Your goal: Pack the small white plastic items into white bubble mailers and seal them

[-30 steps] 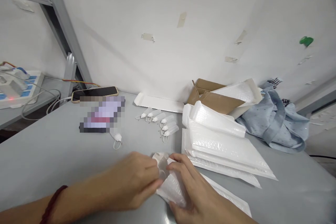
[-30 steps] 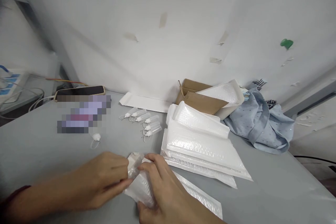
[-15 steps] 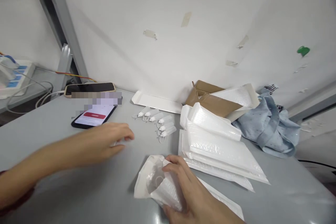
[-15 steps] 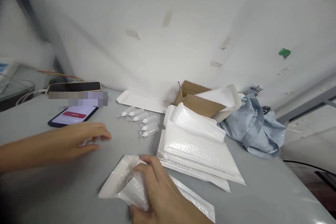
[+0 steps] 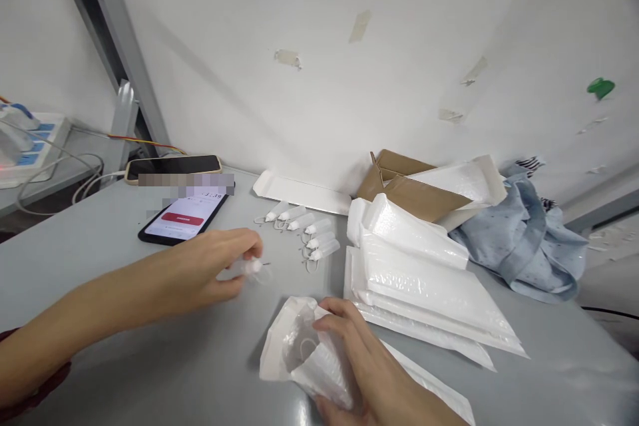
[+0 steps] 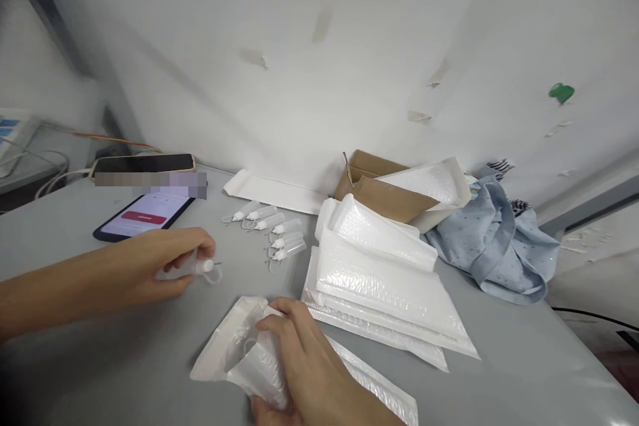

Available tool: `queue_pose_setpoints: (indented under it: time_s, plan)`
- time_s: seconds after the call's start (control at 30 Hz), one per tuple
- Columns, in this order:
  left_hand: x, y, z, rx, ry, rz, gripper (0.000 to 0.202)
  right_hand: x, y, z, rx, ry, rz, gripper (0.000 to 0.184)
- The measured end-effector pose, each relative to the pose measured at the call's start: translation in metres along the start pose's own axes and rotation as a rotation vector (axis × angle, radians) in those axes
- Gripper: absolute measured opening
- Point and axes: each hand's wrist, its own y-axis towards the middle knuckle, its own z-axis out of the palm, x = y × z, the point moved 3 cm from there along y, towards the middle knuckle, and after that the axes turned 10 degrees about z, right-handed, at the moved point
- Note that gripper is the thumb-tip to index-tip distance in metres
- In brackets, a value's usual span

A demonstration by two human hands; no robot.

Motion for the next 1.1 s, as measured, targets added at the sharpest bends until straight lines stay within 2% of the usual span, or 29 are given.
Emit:
queue_pose_setpoints:
  time_s: [0.13, 0.23, 0.3, 0.43, 0.57, 0.63, 0.73, 0.8, 0.9, 0.97, 1.1]
  plan:
    - [-0.028, 0.004, 0.001, 0.081, -0.524, -0.072, 0.015, 0.002, -0.001, -0.003, 0.000, -0.002, 0.015, 0.066]
    - [-0.030, 0.007, 0.015, 0.187, -0.642, -0.112, 0.012, 0.003, 0.000, -0.004, 0.010, 0.007, 0.045, 0.066]
    - [-0.028, 0.009, 0.026, 0.219, -0.618, -0.109, 0.011, 0.004, -0.001, -0.004, 0.003, 0.015, 0.065, 0.066]
    - [-0.030, 0.013, 0.041, 0.201, -0.398, -0.012, 0.010, 0.005, -0.003, -0.006, -0.007, 0.024, 0.092, 0.066]
    - [-0.041, 0.012, 0.051, 0.228, -0.394, 0.050, 0.010, 0.002, -0.004, -0.011, 0.027, 0.041, 0.139, 0.062]
    - [-0.047, 0.011, 0.055, 0.242, -0.412, 0.088, 0.009, -0.001, -0.003, -0.016, 0.010, 0.031, 0.194, 0.050]
    - [-0.053, 0.009, 0.058, 0.241, -0.377, 0.218, 0.015, -0.004, 0.001, -0.021, -0.033, -0.019, 0.228, 0.026]
    - [-0.054, 0.007, 0.060, 0.209, -0.299, 0.272, 0.015, -0.005, 0.003, -0.023, -0.050, -0.038, 0.242, 0.024]
    - [-0.052, 0.004, 0.064, 0.156, -0.203, 0.271, 0.010, -0.007, 0.006, -0.023, -0.089, 0.002, 0.264, 0.019]
    - [-0.052, 0.003, 0.066, 0.128, -0.235, 0.263, 0.012, -0.009, 0.007, -0.021, -0.111, 0.054, 0.270, 0.018]
    - [-0.058, 0.007, 0.060, 0.097, -0.492, 0.315, 0.022, -0.011, 0.007, -0.017, -0.140, 0.156, 0.292, 0.018]
